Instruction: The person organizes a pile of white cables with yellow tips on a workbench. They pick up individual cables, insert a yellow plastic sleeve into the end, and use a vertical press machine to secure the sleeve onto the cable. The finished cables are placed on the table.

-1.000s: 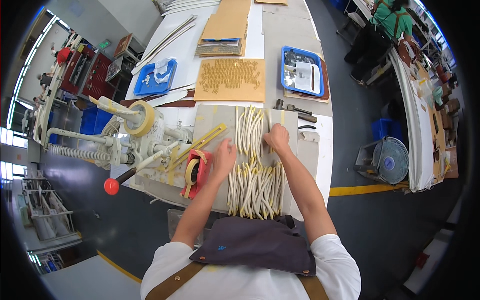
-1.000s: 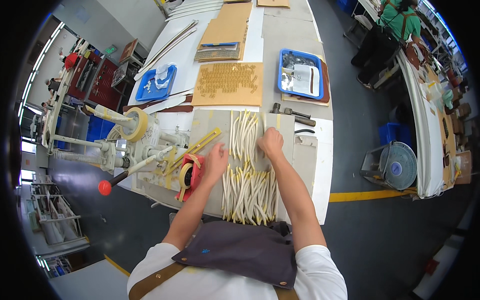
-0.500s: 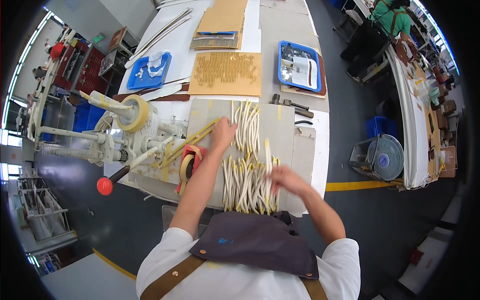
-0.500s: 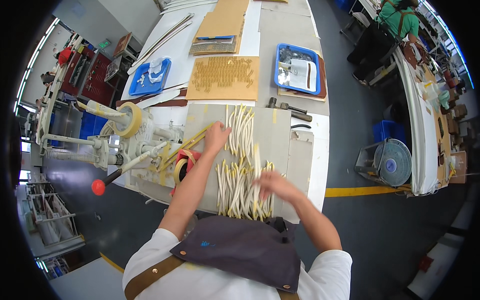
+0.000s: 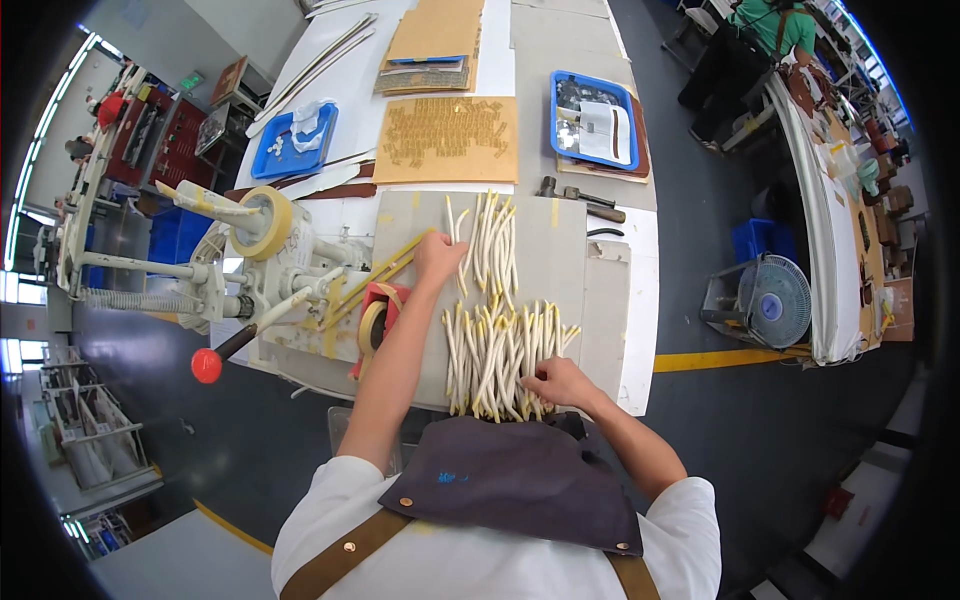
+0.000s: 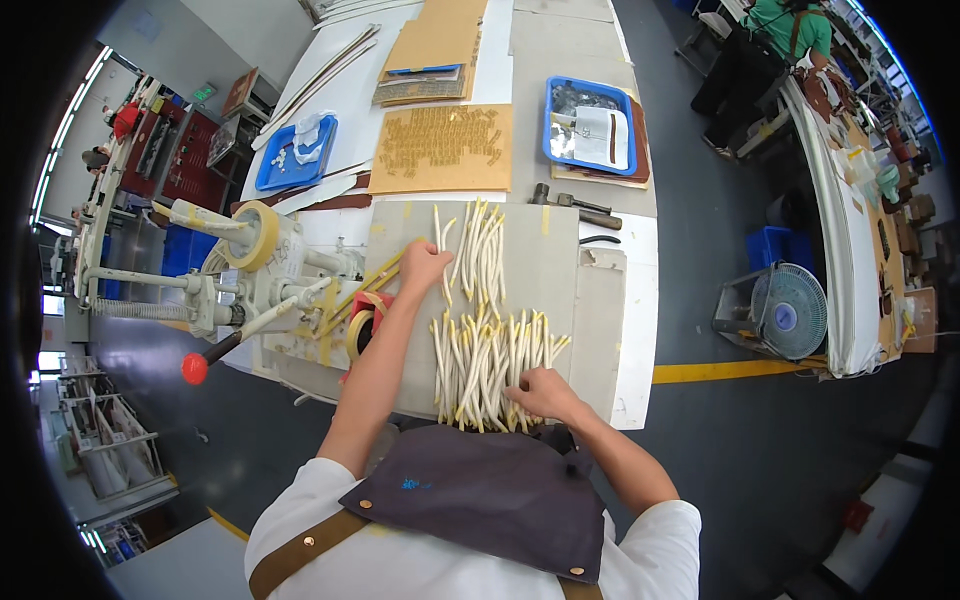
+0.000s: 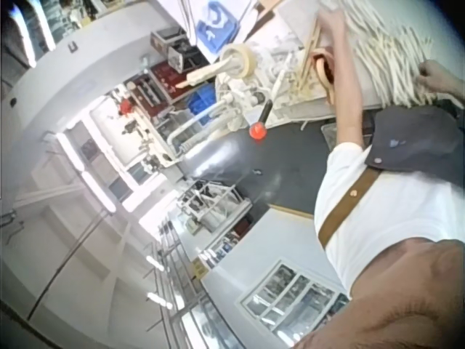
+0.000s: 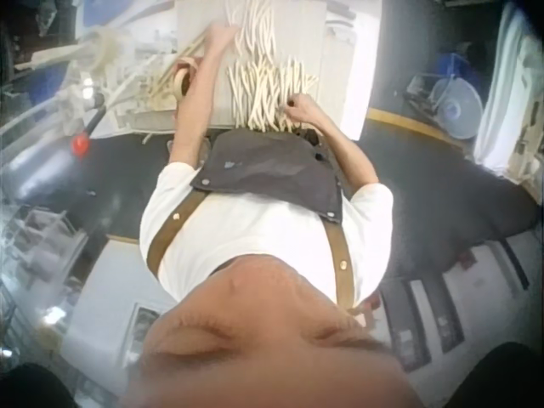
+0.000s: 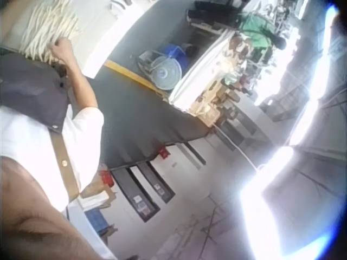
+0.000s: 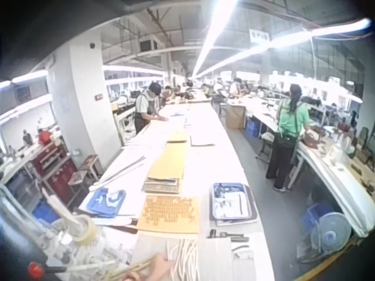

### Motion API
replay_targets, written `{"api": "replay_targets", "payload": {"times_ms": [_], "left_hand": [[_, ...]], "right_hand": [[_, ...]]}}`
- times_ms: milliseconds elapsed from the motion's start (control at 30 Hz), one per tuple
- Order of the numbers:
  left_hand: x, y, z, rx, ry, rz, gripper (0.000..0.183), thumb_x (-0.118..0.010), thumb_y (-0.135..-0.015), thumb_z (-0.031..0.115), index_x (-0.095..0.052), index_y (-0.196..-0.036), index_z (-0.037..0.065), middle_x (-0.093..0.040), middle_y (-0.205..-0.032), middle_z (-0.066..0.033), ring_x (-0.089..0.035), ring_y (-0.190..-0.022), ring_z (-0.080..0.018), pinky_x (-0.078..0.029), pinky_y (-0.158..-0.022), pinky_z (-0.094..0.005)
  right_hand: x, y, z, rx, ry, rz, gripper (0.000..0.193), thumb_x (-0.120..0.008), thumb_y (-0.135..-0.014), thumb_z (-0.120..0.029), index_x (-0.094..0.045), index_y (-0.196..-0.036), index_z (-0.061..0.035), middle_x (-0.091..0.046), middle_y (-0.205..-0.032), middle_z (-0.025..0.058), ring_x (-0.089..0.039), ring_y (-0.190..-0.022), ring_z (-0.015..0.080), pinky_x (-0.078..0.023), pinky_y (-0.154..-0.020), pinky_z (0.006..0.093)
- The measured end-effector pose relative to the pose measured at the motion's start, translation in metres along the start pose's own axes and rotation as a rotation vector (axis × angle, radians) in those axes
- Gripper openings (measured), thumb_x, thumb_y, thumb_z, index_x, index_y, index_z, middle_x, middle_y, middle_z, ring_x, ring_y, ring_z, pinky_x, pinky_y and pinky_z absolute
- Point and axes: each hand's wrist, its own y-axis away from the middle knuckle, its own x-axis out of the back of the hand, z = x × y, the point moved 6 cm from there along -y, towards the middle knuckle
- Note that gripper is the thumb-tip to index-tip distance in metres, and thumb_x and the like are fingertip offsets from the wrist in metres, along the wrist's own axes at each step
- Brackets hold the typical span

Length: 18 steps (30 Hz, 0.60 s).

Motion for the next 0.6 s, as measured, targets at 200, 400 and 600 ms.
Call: {"api": "replay_targets", "payload": {"times_ms": [200, 400, 600], "left_hand": [[0.016, 0.084, -0.019, -0.014, 0.421, -0.071, 0.023, -0.075, -0.077, 0.015, -0.07, -0.089, -0.004, -0.07, -0.071, -0.0064, -0.062, -0.055, -0.0113, -0.05, -0.052, -0.027], [0.022, 0.167, -0.048, -0.158, 0.143, 0.003, 0.03, -0.077, -0.08, 0.018, -0.07, -0.098, -0.004, -0.068, -0.07, -0.0073, -0.063, -0.062, -0.0133, -0.05, -0.058, -0.0311], [-0.005, 0.225, -0.068, -0.152, -0.065, -0.129, 0.038, -0.078, -0.084, 0.025, -0.067, -0.111, -0.001, -0.068, -0.072, -0.0092, -0.066, -0.065, -0.0197, -0.052, -0.063, -0.0336]], "right_hand": [[0.023, -0.01, -0.001, 0.069, 0.268, 0.092, 0.047, -0.067, -0.087, -0.048, -0.073, -0.082, -0.0021, -0.072, -0.077, 0.0154, -0.07, -0.071, 0.0312, -0.055, -0.071, 0.0406], [0.084, -0.042, -0.023, 0.102, 0.199, 0.393, 0.036, -0.067, -0.082, -0.034, -0.072, -0.093, -0.0007, -0.073, -0.081, 0.0164, -0.071, -0.08, 0.0354, -0.056, -0.076, 0.0435], [0.106, -0.119, -0.051, 0.195, 0.031, 0.702, 0.047, -0.072, -0.076, -0.026, -0.065, -0.113, 0.003, -0.072, -0.084, 0.0187, -0.071, -0.079, 0.0344, -0.055, -0.076, 0.0407]]}}
